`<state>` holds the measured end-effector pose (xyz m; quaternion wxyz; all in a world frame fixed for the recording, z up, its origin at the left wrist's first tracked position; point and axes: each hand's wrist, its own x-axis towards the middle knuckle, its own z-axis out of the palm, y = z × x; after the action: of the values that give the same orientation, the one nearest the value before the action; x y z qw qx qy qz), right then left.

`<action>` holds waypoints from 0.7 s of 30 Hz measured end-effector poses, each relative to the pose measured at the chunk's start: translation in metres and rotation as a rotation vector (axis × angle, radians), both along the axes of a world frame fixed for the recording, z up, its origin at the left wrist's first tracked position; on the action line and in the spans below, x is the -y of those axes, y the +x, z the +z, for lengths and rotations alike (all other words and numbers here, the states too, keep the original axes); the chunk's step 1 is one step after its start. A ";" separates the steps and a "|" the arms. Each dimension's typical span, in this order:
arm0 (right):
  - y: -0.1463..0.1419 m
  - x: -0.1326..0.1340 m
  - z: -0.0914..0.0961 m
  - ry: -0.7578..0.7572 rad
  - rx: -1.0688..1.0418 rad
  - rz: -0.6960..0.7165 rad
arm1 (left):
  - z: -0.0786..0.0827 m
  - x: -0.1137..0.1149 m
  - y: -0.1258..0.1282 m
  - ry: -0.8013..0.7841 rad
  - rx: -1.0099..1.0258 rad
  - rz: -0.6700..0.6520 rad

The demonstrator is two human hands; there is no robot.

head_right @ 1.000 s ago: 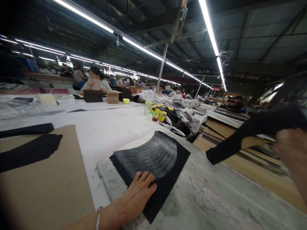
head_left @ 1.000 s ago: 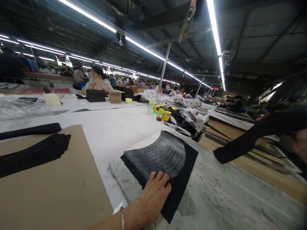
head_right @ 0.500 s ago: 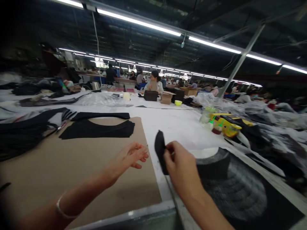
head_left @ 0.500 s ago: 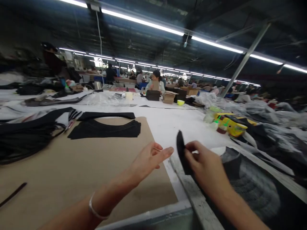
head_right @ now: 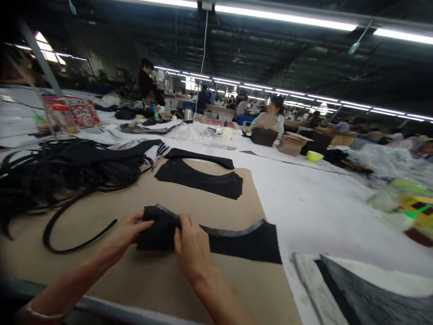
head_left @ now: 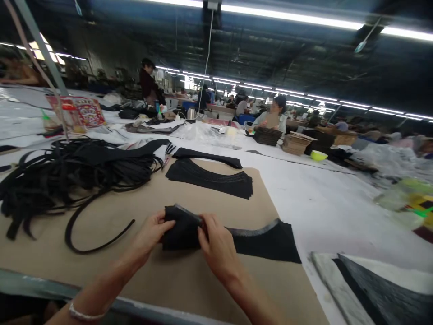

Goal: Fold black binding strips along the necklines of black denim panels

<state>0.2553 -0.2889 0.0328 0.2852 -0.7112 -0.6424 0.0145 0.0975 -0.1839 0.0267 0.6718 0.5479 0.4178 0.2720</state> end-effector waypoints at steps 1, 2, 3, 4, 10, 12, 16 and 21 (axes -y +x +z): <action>0.002 0.004 -0.005 0.004 -0.004 0.034 | -0.004 -0.009 -0.011 0.015 -0.007 0.033; 0.007 0.011 -0.011 0.012 -0.001 0.059 | -0.009 -0.017 -0.020 0.052 -0.027 0.054; 0.013 0.020 -0.018 0.017 0.020 0.063 | -0.015 -0.024 -0.028 0.104 -0.058 0.066; 0.022 0.030 -0.027 0.014 0.057 0.057 | -0.021 -0.031 -0.035 0.162 -0.104 0.074; 0.069 0.069 -0.081 0.104 0.375 0.044 | -0.051 -0.050 -0.057 0.346 -0.424 0.212; 0.063 0.078 -0.086 0.095 0.426 0.070 | -0.051 -0.049 -0.060 0.383 -0.494 0.227; 0.037 0.090 -0.079 0.002 0.450 0.091 | -0.046 -0.043 -0.070 0.555 -0.688 0.200; 0.035 0.102 -0.078 0.045 0.544 -0.026 | -0.045 -0.041 -0.098 0.925 -0.827 0.285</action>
<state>0.2907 -0.3911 -0.0448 0.1182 -0.6906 -0.6863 -0.1951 -0.0009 -0.1425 -0.0184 0.1061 0.7802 0.5508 0.2771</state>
